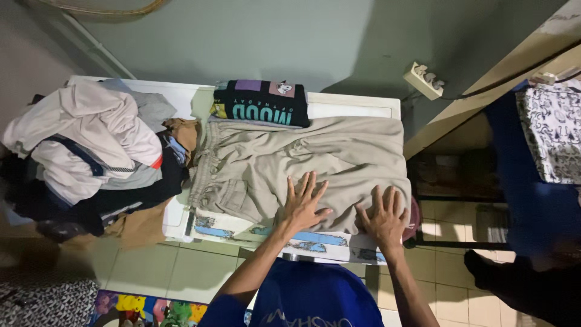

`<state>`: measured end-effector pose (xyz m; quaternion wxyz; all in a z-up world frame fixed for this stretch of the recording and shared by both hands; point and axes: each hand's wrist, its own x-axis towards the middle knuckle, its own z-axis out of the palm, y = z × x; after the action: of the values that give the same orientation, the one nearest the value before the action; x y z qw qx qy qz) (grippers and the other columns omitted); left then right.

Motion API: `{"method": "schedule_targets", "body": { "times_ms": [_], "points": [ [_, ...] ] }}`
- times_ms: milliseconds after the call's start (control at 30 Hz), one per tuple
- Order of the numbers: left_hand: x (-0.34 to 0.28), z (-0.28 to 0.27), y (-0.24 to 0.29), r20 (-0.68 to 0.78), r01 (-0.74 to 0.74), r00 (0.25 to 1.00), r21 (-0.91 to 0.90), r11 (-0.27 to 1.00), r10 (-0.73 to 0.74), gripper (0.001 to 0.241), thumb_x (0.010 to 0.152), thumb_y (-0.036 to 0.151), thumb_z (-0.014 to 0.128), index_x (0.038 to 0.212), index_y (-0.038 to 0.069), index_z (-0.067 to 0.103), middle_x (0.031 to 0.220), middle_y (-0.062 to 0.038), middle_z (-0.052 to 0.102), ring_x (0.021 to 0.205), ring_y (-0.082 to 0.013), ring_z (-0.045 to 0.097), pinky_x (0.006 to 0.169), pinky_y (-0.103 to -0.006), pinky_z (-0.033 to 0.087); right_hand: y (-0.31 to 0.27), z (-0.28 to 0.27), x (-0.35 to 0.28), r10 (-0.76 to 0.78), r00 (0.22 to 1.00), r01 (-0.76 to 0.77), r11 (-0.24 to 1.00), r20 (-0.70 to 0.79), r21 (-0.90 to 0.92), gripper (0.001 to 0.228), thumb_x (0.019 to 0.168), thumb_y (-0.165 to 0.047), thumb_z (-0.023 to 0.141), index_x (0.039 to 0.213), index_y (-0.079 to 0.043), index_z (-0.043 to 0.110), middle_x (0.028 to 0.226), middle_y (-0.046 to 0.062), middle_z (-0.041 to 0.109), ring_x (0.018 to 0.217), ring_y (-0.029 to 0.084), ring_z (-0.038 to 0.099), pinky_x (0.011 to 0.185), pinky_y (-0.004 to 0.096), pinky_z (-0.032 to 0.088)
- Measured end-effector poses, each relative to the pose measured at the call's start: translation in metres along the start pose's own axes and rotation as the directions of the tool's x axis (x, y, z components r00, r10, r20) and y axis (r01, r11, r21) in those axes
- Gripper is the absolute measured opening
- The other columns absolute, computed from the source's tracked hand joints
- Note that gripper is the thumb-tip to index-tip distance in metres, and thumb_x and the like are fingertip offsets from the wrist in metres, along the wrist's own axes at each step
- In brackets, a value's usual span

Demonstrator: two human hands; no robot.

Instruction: The person folds a black t-shirt on a white surface, smoothing and aligning edges before rolling it into a compact bundle. Then the person picks up a pair of beige trousers from a nearby pile, lays them flat, and begins folding them.

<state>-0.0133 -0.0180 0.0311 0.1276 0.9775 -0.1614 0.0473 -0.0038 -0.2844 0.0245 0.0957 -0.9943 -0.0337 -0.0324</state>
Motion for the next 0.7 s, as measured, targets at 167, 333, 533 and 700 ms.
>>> {"method": "schedule_targets", "body": {
  "times_ms": [167, 333, 533, 700],
  "points": [
    [-0.004, -0.002, 0.007, 0.017, -0.008, 1.000, 0.025, 1.000, 0.008, 0.087, 0.088, 0.071, 0.057, 0.156, 0.020, 0.040, 0.167, -0.020, 0.021, 0.155, -0.0416, 0.015, 0.112, -0.0827, 0.004, 0.002, -0.002, -0.006, 0.020, 1.000, -0.021, 0.999, 0.011, 0.030, 0.089, 0.085, -0.074, 0.053, 0.158, -0.024, 0.038, 0.167, 0.019, 0.028, 0.151, 0.044, 0.025, 0.109, 0.073, 0.027],
    [-0.008, 0.001, 0.015, 0.101, 0.027, 0.995, -0.001, 1.000, -0.026, 0.089, 0.084, 0.071, 0.058, 0.156, 0.021, 0.040, 0.167, -0.022, 0.019, 0.154, -0.0437, 0.013, 0.108, -0.0842, 0.001, 0.002, 0.003, -0.009, 0.077, 0.996, -0.076, 0.996, 0.036, -0.036, 0.087, 0.088, -0.074, 0.054, 0.156, -0.021, 0.042, 0.167, 0.018, 0.030, 0.154, 0.044, 0.025, 0.116, 0.073, 0.022],
    [0.016, 0.048, 0.007, -0.164, -0.046, 0.985, 0.086, 0.995, 0.060, 0.085, 0.094, 0.071, 0.061, 0.161, 0.024, 0.040, 0.172, -0.017, 0.024, 0.162, -0.0391, 0.015, 0.125, -0.0743, 0.001, -0.003, 0.005, 0.016, -0.079, 0.997, 0.081, 0.993, -0.027, 0.083, 0.084, 0.092, -0.062, 0.062, 0.154, -0.010, 0.040, 0.165, 0.033, 0.024, 0.152, 0.050, 0.020, 0.119, 0.071, 0.016],
    [0.052, 0.075, -0.005, -0.200, -0.127, 0.966, 0.198, 0.972, 0.167, 0.086, 0.090, 0.070, 0.065, 0.162, 0.035, 0.034, 0.176, -0.009, 0.022, 0.164, -0.0316, 0.014, 0.131, -0.0642, -0.001, -0.020, 0.011, 0.037, -0.201, 0.975, 0.216, 0.955, -0.094, 0.203, 0.088, 0.089, -0.055, 0.064, 0.160, -0.014, 0.034, 0.164, 0.032, 0.023, 0.153, 0.048, 0.022, 0.122, 0.062, 0.020]
  ]
}}
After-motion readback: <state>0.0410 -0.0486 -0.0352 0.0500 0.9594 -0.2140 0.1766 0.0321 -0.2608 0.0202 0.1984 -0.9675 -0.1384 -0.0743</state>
